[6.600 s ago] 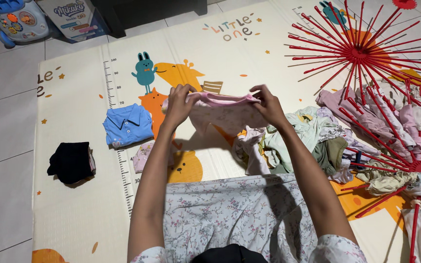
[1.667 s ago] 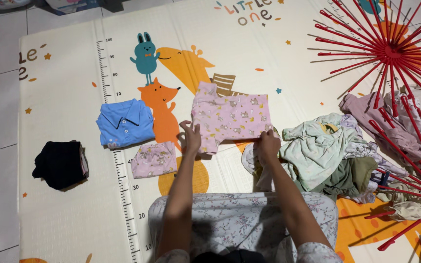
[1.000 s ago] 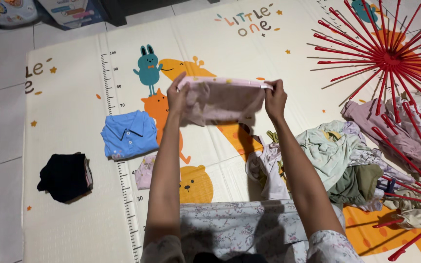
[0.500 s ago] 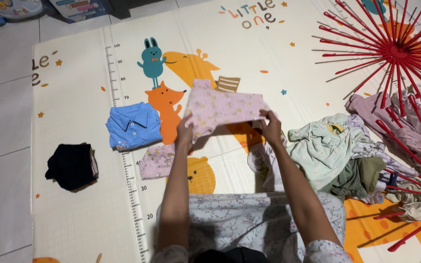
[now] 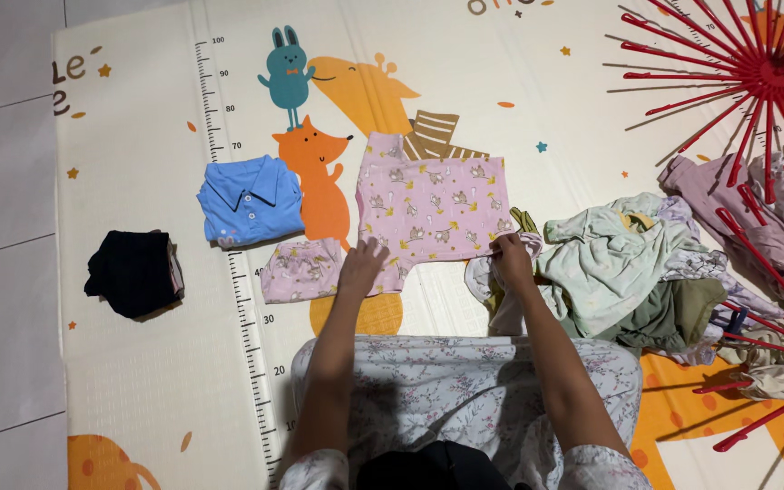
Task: The person folds several pieces of clothing by hand while sitting on a floor mat and then stacks them together.
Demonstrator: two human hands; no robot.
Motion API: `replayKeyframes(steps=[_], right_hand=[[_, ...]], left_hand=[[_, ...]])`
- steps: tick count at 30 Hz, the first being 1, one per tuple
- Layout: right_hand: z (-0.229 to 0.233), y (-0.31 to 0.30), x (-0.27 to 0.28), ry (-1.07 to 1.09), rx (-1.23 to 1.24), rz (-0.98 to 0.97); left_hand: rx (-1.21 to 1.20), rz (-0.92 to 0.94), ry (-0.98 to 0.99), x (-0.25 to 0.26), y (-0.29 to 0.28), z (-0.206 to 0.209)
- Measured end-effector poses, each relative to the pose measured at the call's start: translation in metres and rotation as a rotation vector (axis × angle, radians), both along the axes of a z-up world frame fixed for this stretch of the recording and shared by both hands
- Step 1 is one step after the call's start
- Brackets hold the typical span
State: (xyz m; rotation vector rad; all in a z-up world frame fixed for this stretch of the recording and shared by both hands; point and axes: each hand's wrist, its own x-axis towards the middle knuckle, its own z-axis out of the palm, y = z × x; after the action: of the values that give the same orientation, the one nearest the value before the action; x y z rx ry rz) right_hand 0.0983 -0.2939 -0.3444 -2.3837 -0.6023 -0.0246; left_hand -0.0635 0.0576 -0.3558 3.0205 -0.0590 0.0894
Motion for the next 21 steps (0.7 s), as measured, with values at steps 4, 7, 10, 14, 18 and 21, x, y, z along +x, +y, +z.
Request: replayKeyframes(steps=[4, 7, 10, 14, 18, 21], right_hand=[[-0.002, -0.001, 0.001, -0.055, -0.046, -0.031], [-0.003, -0.005, 0.0, -0.03, -0.046, -0.071], [0.002, -0.006, 0.0, -0.013, 0.002, -0.111], [0.021, -0.001, 0.002, -0.097, -0.008, -0.07], [0.036, 0.002, 0.015, -0.394, -0.016, 0.032], [0.028, 0.002, 0.041, -0.227, 0.164, 0.04]], left_hand=[[0.129, -0.171, -0.03, -0.012, 0.004, 0.007], [0.015, -0.246, -0.019, -0.017, 0.018, 0.01], [-0.073, -0.288, -0.025, -0.022, 0.026, 0.027], [-0.055, -0.384, -0.099, -0.027, 0.026, 0.04], [-0.232, -0.282, -0.214, -0.017, 0.021, 0.041], [-0.68, 0.252, 0.105, 0.004, 0.014, 0.053]])
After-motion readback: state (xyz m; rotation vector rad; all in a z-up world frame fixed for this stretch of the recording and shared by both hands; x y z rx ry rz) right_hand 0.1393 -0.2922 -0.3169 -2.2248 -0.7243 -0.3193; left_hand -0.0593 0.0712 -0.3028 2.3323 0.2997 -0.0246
